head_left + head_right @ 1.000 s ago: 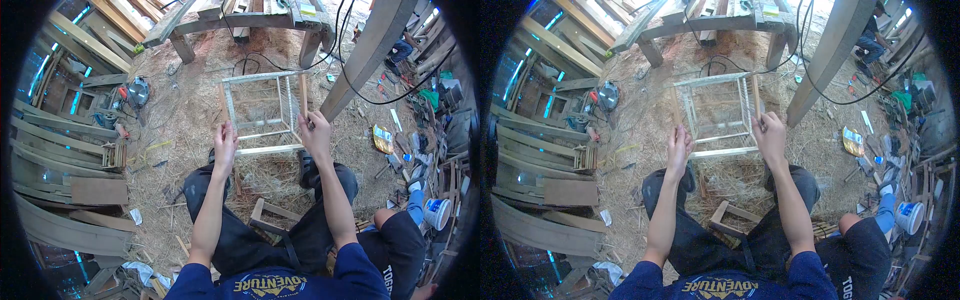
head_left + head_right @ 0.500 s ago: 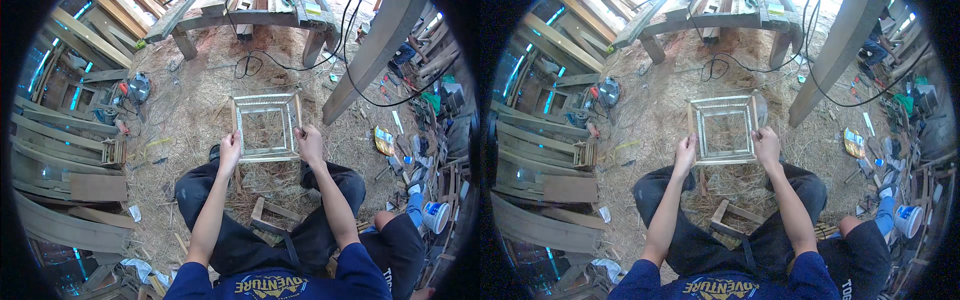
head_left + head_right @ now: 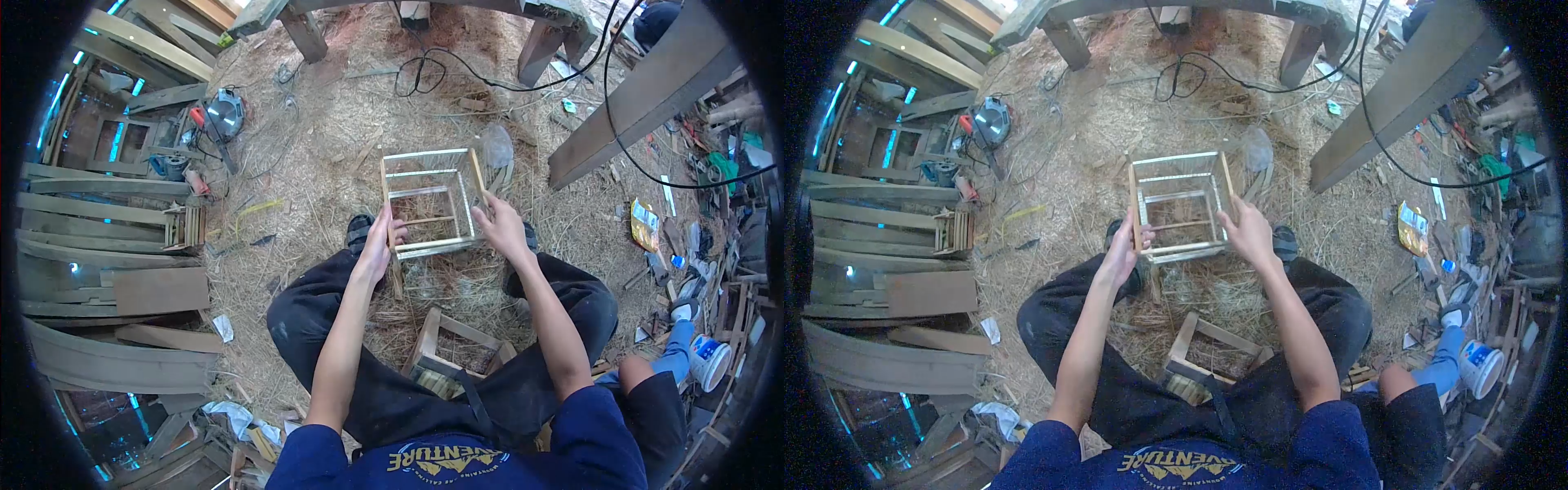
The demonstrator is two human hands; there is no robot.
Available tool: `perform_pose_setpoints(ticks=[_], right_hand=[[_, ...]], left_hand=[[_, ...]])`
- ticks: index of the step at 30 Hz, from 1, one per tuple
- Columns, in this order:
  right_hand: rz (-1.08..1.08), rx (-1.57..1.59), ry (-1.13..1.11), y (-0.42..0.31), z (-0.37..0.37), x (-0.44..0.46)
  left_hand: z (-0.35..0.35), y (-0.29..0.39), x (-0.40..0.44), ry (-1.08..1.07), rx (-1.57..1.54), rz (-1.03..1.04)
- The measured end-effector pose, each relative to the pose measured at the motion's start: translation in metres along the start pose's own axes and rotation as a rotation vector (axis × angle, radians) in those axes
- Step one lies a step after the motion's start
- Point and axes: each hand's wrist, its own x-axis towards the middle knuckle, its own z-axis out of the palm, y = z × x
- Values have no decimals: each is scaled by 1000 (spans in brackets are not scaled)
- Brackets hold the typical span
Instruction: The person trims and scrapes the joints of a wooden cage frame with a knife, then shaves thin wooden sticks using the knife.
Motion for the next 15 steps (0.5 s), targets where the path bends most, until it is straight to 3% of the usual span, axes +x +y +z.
perform_pose_setpoints(ticks=[2, 6, 11, 15], right_hand=[[-62, -93, -56, -14, -6, -3], [-157, -226, -179, -38, -4, -11], [57, 120, -409, -42, 18, -23], [-83, 334, -430, -5, 43, -22]], left_hand=[[1, -4, 4, 74, -41, -12], [9, 2, -3, -126, -190, 53], [16, -11, -4, -272, -217, 162], [23, -10, -10, -305, -334, 146]])
